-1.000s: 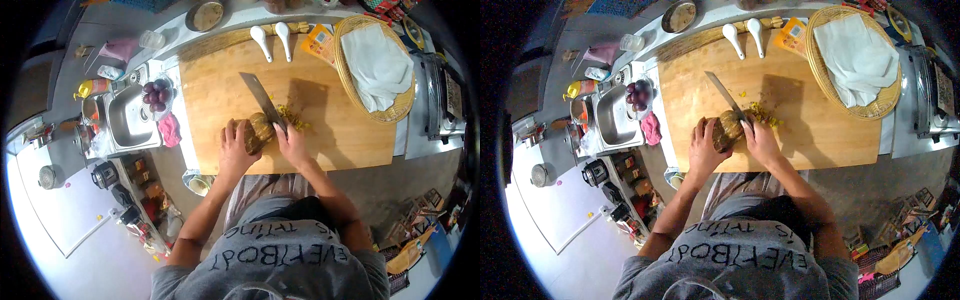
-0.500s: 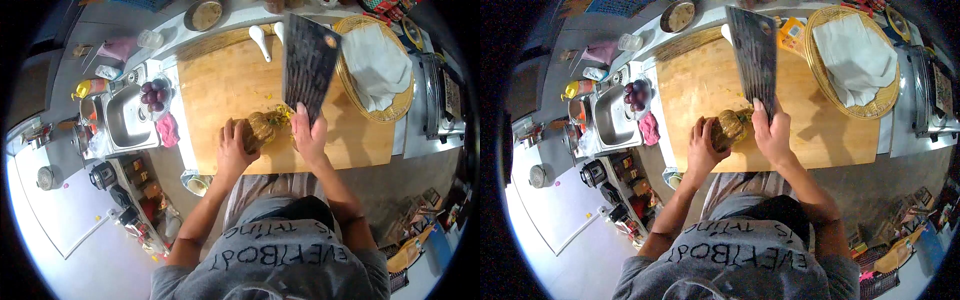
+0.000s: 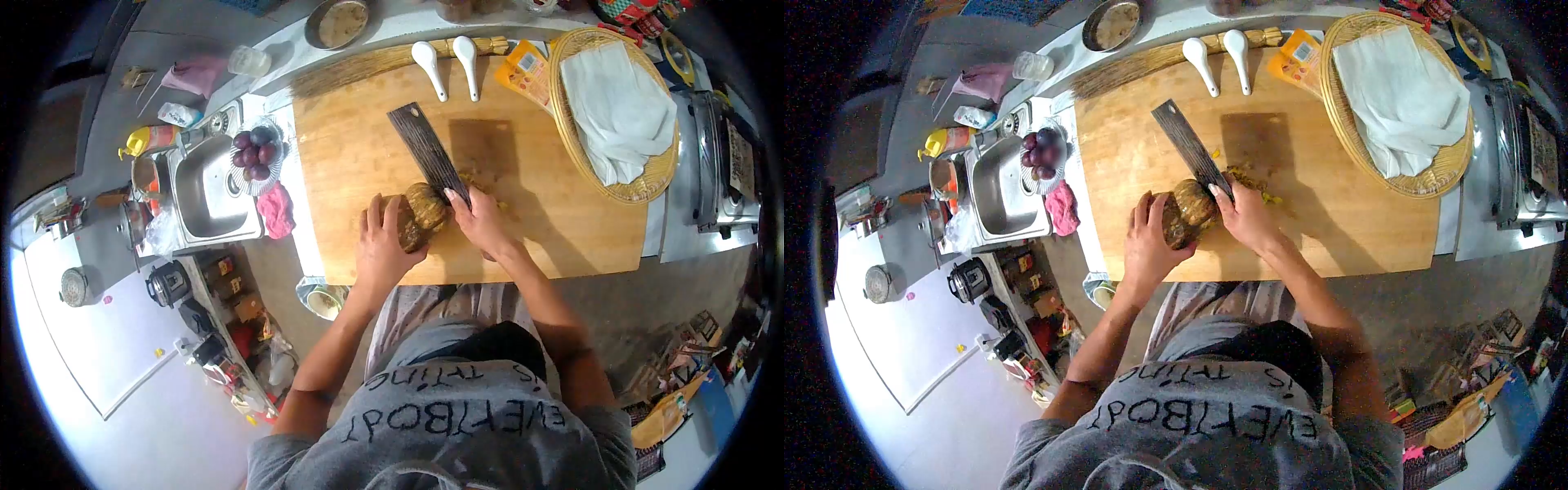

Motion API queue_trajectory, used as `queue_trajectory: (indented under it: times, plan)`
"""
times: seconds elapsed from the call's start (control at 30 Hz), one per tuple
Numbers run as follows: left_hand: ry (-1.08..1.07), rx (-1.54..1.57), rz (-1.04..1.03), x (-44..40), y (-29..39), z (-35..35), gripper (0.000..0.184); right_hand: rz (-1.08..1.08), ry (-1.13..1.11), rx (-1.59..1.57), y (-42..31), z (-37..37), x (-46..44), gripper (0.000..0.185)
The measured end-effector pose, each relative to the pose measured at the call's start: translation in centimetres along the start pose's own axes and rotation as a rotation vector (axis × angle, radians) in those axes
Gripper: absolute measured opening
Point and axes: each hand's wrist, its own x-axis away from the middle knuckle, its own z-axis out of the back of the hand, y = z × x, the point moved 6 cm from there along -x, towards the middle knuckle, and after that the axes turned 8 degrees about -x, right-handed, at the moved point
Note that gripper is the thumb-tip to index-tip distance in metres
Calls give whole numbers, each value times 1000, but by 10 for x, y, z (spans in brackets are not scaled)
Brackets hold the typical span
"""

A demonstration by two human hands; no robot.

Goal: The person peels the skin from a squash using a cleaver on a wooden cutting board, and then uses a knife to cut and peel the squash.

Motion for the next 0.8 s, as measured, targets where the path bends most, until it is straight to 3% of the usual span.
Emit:
queue_trajectory:
  times: [0.13, 0.27, 0.33, 0.43, 0.5, 0.57, 0.63, 0.7, 0.8]
  plan:
    - [-8, -7, -20, -1, -3, 2, 87, -22, -150, 22, 15, 13, -13, 33]
    - [12, -17, -38, 2, 1, 3, 83, -14, -115, 90, 40, 26, -21, 32]
    - [3, -14, -30, 2, 1, 3, 83, -234, 2, -365, 39, 30, -14, 29]
    - [4, -22, -34, 3, -1, -1, 84, -322, 46, -490, 33, 39, -7, 25]
    - [12, -35, -48, 3, 0, -1, 87, -325, 24, -487, 22, 41, -1, 26]
    - [6, -33, -37, 3, 1, 1, 85, -259, 60, -207, 4, 37, 8, 30]
    - [5, -36, -47, 3, 1, 1, 84, -279, 23, -284, 42, 19, 7, 34]
    - [8, -45, -55, 2, 0, 4, 84, -93, 72, 124, 43, 17, 4, 33]
    - [-37, -31, -70, 1, -3, 4, 84, -128, 100, 0, 48, 25, 5, 33]
